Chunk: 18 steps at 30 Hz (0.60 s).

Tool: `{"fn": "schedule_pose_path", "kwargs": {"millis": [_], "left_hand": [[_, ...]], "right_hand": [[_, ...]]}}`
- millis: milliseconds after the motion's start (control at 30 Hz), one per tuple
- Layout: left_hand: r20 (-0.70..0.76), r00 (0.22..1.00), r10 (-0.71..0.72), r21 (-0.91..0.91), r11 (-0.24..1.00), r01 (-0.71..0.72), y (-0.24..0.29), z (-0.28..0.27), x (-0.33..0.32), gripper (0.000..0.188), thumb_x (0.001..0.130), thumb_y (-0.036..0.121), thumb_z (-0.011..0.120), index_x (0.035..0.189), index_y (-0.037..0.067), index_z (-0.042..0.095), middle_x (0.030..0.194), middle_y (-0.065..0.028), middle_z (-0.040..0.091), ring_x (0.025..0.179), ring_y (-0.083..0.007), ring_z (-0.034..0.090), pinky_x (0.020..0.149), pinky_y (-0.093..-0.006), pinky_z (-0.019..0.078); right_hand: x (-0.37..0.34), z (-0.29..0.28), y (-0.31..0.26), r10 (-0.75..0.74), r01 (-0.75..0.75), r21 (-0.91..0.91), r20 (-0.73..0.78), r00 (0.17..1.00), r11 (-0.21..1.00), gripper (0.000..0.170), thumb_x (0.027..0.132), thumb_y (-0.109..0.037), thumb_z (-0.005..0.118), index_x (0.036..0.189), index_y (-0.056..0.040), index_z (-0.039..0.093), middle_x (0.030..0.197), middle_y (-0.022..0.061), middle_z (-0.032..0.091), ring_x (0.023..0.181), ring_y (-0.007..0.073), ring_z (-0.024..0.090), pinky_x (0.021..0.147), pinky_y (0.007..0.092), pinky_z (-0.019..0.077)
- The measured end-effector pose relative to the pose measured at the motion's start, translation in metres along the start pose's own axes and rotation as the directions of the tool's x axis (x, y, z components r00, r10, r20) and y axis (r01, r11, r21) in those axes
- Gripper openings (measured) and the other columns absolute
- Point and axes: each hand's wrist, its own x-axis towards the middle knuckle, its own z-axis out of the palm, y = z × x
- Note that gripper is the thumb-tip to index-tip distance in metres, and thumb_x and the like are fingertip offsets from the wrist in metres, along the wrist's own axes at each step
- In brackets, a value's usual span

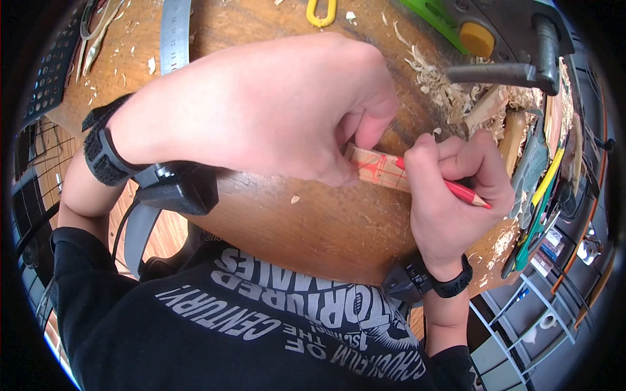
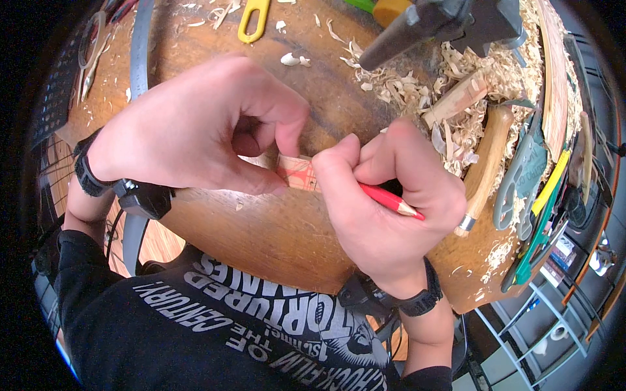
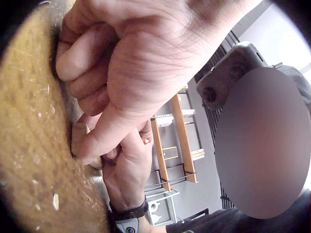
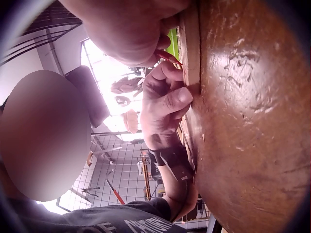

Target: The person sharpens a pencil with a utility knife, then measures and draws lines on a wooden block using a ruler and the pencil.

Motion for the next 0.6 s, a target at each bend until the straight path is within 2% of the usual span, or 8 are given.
{"fn": "schedule_pose_path", "kwargs": {"millis": [600], "left_hand": [[0.016, 1.000, -0.002, 0.013, 1.000, 0.002, -0.0001, -0.0009, -0.0002, 0.018, 0.069, 0.004, 0.077, 0.076, 0.001, 0.061, 0.053, -0.0011, 0.044, 0.048, -0.0098, 0.042, 0.045, -0.0262, 0.0325]], "right_hand": [[0.0004, -0.0008, 0.0012, -0.021, 0.021, -0.010, 0.007, 1.000, 1.000, 0.038, 0.076, 0.014, 0.062, 0.062, -0.0088, 0.035, 0.055, -0.0024, 0.045, 0.053, 0.0024, 0.041, 0.052, 0.0192, 0.0324]]}}
